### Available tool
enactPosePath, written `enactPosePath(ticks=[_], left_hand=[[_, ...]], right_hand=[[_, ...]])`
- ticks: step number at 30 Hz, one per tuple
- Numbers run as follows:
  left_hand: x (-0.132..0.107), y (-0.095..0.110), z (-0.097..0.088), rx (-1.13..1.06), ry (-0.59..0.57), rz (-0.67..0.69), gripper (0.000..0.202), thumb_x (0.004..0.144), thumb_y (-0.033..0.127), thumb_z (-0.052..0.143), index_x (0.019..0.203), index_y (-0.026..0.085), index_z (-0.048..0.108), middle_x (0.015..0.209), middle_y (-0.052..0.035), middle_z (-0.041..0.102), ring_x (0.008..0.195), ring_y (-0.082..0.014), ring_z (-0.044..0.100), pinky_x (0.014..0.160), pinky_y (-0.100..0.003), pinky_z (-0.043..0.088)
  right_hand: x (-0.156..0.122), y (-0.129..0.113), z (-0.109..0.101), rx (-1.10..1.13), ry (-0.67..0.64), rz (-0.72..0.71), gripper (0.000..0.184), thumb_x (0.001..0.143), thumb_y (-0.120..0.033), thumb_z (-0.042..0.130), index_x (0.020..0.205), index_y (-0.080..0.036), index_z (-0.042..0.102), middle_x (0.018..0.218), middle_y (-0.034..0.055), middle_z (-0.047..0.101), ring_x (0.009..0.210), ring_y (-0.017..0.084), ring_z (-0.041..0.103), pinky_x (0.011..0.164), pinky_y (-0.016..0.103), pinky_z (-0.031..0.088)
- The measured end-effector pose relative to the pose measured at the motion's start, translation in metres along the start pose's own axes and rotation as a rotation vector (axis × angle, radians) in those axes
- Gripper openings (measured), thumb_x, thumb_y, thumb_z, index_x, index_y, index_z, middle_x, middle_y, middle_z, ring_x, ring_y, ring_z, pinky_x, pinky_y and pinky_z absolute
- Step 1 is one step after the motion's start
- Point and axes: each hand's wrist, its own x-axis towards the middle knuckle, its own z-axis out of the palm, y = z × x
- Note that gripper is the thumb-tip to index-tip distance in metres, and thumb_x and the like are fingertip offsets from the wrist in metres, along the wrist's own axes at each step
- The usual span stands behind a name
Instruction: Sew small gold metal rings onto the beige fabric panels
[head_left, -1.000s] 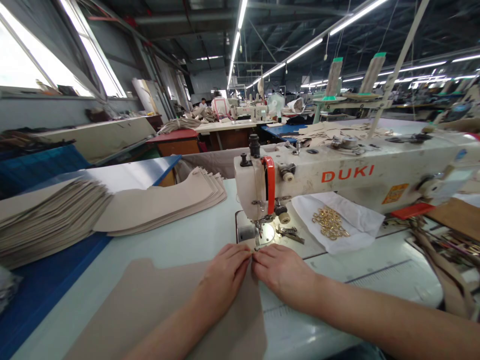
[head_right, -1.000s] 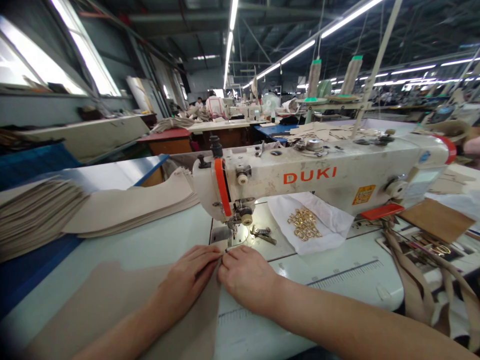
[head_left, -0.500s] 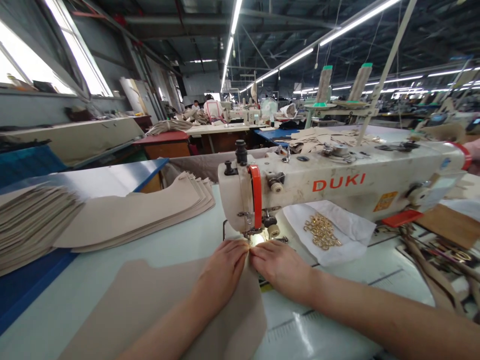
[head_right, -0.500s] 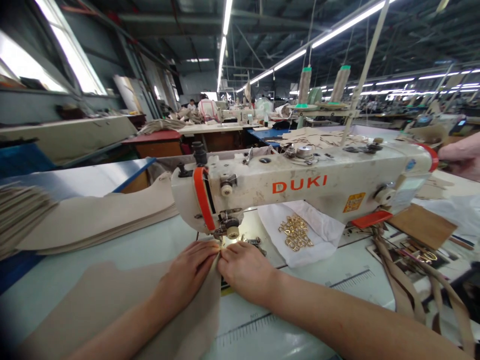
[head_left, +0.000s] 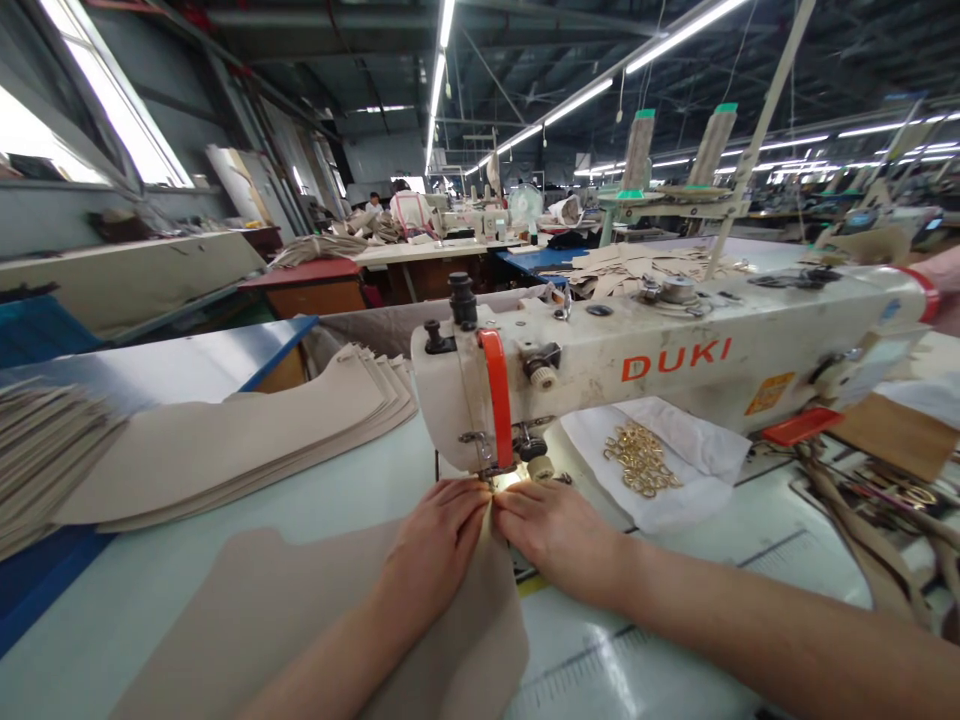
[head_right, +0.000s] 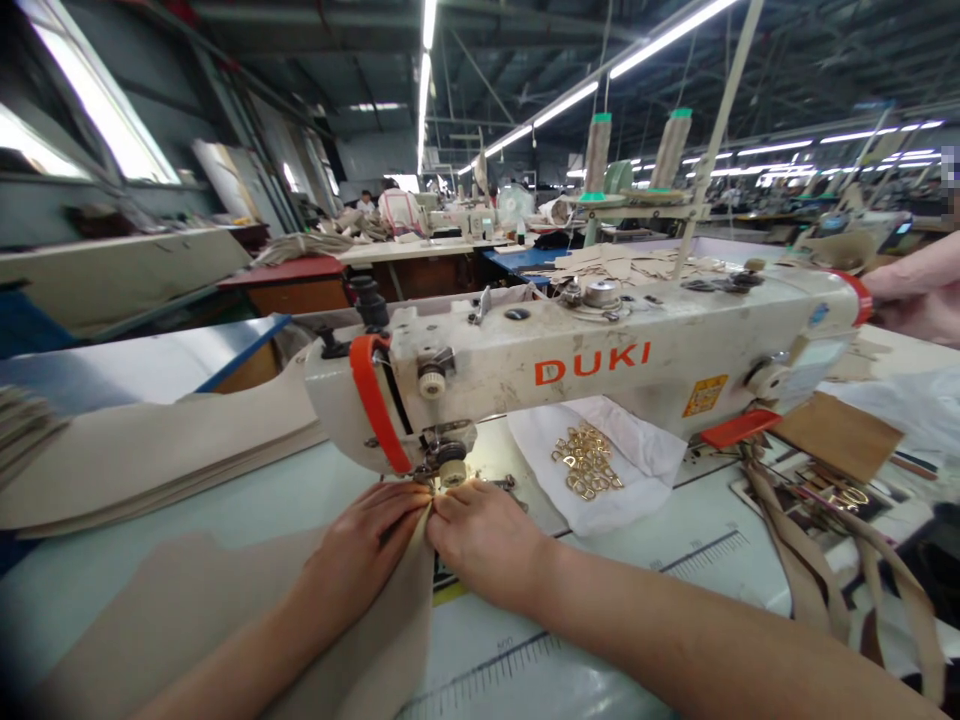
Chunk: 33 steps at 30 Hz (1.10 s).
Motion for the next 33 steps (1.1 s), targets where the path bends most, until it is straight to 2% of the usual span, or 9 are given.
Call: enactPosePath(ticks=[10,16,21,28,33], left_hand=[[-0.001,-0.003,0.000,0.057,-0.001,0.008,0.021,0.086,0.019,0.047,0.089,0.018,0.068,0.089,-0.0059,0.071,0.086,-0.0188,0.065,0.080,-0.034,0.056],[0.000,0.001,-0.004,0.066,-0.047,-0.011,0.023,0.087,0.020,0.046,0.091,0.017,0.068,0.092,-0.0066,0.071,0.088,-0.0190,0.064,0.082,-0.035,0.055],[-0.005,0.004,-0.005,0.096,-0.047,0.002,0.025,0.089,0.022,0.043,0.096,0.016,0.066,0.096,-0.0073,0.070,0.093,-0.0193,0.063,0.085,-0.035,0.054],[-0.011,0.001,-0.004,0.185,-0.194,0.022,0.033,0.092,0.022,0.035,0.107,0.012,0.063,0.110,-0.0106,0.067,0.104,-0.0203,0.060,0.094,-0.036,0.049],[-0.010,0.001,-0.003,0.173,-0.217,0.009,0.037,0.093,0.025,0.030,0.106,0.013,0.063,0.110,-0.0105,0.067,0.105,-0.0199,0.060,0.094,-0.035,0.049]], right_hand=[[0.000,0.000,0.003,0.000,0.023,0.016,0.006,0.087,-0.016,0.057,0.090,-0.012,0.060,0.094,0.0066,0.062,0.090,0.020,0.054,0.079,0.032,0.042],[-0.003,-0.003,0.000,-0.012,0.025,0.023,0.007,0.087,-0.015,0.057,0.092,-0.011,0.060,0.096,0.0064,0.063,0.091,0.020,0.055,0.081,0.033,0.043],[-0.009,-0.006,-0.002,0.000,0.035,-0.021,0.009,0.090,-0.017,0.053,0.094,-0.013,0.060,0.099,0.0056,0.064,0.097,0.019,0.055,0.087,0.031,0.042],[-0.010,-0.003,0.001,0.017,0.031,-0.104,0.010,0.090,-0.018,0.054,0.095,-0.013,0.061,0.107,0.0058,0.063,0.100,0.019,0.056,0.091,0.030,0.042],[-0.009,-0.002,0.003,0.036,0.000,-0.100,0.011,0.090,-0.017,0.053,0.097,-0.012,0.061,0.107,0.0065,0.063,0.104,0.018,0.055,0.095,0.028,0.041]])
